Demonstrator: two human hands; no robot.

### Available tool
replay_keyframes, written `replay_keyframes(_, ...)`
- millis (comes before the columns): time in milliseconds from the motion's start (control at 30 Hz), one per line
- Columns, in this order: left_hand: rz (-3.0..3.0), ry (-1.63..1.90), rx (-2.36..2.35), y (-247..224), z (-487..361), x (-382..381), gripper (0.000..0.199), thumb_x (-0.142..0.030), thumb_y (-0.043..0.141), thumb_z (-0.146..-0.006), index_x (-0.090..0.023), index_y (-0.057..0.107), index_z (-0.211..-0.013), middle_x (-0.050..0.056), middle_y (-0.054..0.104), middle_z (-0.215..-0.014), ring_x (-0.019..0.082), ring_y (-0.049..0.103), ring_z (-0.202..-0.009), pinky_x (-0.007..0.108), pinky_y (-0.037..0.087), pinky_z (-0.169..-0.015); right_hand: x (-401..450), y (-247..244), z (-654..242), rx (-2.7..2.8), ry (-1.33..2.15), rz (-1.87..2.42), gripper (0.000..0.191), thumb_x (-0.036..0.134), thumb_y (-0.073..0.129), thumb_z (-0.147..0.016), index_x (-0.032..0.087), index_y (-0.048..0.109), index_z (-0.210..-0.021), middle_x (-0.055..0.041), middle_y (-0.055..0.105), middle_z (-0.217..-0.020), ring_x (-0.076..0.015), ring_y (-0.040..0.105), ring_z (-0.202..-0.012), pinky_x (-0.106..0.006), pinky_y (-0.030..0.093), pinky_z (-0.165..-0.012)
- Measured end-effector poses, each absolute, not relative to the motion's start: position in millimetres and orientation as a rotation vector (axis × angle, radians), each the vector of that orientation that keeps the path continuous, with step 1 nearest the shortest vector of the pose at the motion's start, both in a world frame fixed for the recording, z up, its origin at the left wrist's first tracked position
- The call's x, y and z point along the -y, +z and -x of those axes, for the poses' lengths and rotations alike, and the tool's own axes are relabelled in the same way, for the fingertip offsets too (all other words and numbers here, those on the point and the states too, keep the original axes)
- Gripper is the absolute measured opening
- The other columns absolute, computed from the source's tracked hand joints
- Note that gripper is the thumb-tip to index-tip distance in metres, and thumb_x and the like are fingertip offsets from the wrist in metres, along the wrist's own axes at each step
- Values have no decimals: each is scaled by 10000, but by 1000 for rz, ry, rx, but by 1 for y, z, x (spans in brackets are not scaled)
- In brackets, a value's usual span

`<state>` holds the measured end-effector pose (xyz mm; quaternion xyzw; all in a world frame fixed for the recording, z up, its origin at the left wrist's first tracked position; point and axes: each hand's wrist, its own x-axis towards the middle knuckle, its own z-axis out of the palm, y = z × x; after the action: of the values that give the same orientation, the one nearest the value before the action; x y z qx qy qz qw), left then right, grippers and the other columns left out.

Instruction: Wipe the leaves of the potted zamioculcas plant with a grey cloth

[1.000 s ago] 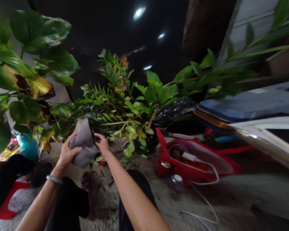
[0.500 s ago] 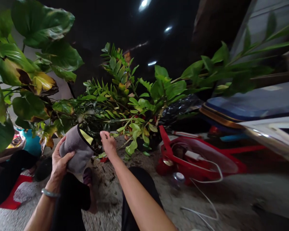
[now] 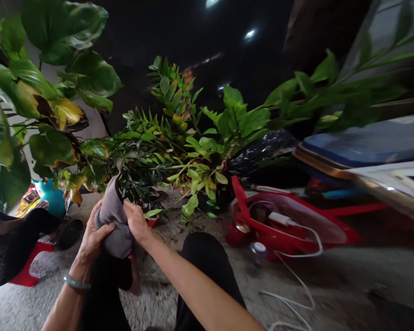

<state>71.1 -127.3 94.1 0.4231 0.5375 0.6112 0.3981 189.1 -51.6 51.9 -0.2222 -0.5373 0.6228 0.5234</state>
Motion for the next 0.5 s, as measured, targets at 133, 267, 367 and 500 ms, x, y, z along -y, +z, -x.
replay_keyframes(133,-1112,1515,-1391,91,-64,124,763,-351,906,-608,-203,646,-1311,79,732,-1202,279,689,-1080,342,548,-953,32,45,-194,1446,987,651,300,396,550,-927,213,729,-771,-101,724,-1027,-264,611,-1051,-424,476,-990)
replay_keyframes(267,-1247,1628,-1555,122,-54,109,711,-340,896,-620,-200,675,-1281,66,730,-1185,268,687,-1042,317,553,-895,-12,36,-204,1293,711,951,427,437,712,-788,215,720,-1153,-155,662,-1284,-335,561,-1261,-526,430,-1097)
replay_keyframes(367,-1429,1797,-1639,162,-52,81,717,-330,888,-621,-230,672,-1298,38,722,-1173,260,673,-1053,307,547,-891,-43,25,-202,1036,1118,1119,610,469,762,-728,205,645,-1266,-139,715,-1157,-299,689,-1036,-409,589,-790)
replay_keyframes(500,-1579,1736,-1608,172,-57,37,724,-294,830,-628,-224,651,-1326,34,717,-1136,248,671,-998,326,550,-879,-54,13,-193,922,1664,990,381,412,802,-682,185,694,-967,-25,704,-700,-156,605,-490,-231,407,-389)
